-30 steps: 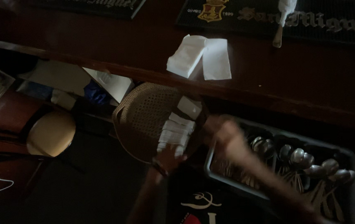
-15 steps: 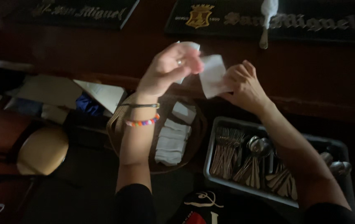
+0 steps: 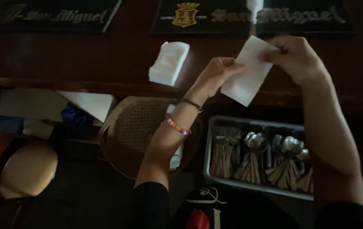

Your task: The person wraps individual spoons from a bin into napkins by hand and places the wrapped cutlery into a basket.

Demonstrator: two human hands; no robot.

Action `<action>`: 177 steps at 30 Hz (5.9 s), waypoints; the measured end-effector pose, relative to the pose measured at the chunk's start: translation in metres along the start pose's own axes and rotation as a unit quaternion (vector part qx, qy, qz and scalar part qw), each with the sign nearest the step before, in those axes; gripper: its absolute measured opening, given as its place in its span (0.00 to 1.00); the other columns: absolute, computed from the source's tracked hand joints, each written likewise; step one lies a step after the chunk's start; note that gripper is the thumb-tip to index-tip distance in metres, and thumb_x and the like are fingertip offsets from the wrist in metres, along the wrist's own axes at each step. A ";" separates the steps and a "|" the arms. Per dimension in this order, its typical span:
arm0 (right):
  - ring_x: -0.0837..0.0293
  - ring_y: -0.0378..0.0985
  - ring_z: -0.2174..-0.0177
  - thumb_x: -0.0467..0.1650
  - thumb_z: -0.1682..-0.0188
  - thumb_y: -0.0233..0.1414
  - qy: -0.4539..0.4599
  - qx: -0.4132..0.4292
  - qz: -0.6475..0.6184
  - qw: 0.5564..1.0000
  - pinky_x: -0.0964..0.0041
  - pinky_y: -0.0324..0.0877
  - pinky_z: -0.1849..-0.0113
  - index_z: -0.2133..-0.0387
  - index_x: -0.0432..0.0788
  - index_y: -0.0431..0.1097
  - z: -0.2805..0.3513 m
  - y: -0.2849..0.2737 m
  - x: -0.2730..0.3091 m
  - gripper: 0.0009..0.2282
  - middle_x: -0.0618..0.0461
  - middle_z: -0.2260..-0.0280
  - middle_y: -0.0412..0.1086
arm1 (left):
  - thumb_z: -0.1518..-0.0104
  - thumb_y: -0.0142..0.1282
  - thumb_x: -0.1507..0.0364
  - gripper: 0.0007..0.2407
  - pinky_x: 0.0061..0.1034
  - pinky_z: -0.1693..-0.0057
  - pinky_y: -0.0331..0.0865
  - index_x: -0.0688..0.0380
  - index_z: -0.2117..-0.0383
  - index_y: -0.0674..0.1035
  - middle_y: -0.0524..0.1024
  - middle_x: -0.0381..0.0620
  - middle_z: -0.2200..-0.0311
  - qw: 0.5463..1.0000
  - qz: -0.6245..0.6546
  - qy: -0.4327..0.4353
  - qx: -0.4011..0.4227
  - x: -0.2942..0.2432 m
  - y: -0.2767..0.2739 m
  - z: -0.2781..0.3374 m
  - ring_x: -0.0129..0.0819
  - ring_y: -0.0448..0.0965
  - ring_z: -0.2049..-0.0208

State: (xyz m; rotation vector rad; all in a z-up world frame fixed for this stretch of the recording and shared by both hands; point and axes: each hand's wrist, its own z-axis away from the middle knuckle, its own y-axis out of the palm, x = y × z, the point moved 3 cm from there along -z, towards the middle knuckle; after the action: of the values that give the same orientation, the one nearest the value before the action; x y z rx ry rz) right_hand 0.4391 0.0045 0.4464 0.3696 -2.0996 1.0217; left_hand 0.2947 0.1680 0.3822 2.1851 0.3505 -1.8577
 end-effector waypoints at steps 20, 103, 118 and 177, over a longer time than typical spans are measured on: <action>0.60 0.77 0.64 0.24 0.51 0.58 0.122 -0.180 -0.326 0.920 0.65 0.78 0.67 0.52 0.38 0.58 0.058 -0.036 -0.049 0.17 0.52 0.63 0.68 | 0.42 0.59 0.74 0.14 0.25 0.57 0.81 0.61 0.50 0.77 0.83 0.49 0.64 0.996 0.079 0.043 0.021 0.008 0.083 -0.050 0.30 0.84 0.63; 0.52 0.70 0.46 0.31 0.45 0.64 -0.151 -0.233 0.059 0.959 0.56 0.71 0.48 0.45 0.43 0.75 0.073 -0.056 -0.076 0.16 0.47 0.40 0.68 | 0.41 0.63 0.68 0.06 0.26 0.61 0.78 0.58 0.68 0.84 0.84 0.44 0.71 0.821 -0.416 0.239 -0.311 -0.088 -0.137 0.052 0.32 0.85 0.69; 0.62 0.77 0.72 0.24 0.42 0.56 0.036 -0.031 -0.534 0.844 0.71 0.73 0.67 0.62 0.30 0.76 0.113 -0.017 -0.018 0.05 0.46 0.70 0.77 | 0.40 0.61 0.72 0.09 0.19 0.58 0.75 0.58 0.57 0.78 0.79 0.38 0.63 0.982 -0.031 0.172 -0.076 -0.033 0.073 0.018 0.21 0.78 0.64; 0.59 0.83 0.72 0.29 0.54 0.63 0.161 -0.188 0.224 0.943 0.65 0.78 0.68 0.66 0.41 0.80 0.064 -0.161 -0.019 0.06 0.48 0.70 0.79 | 0.47 0.63 0.75 0.08 0.34 0.50 0.80 0.56 0.62 0.81 0.78 0.59 0.47 0.808 -0.426 0.373 0.166 -0.024 0.086 0.035 0.44 0.81 0.53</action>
State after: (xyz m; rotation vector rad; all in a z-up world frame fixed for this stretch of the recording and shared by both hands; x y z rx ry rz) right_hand 0.5068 -0.1489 0.4954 -0.4592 -2.0524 0.8260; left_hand 0.2878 0.0749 0.4036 3.3161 1.4561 -1.2600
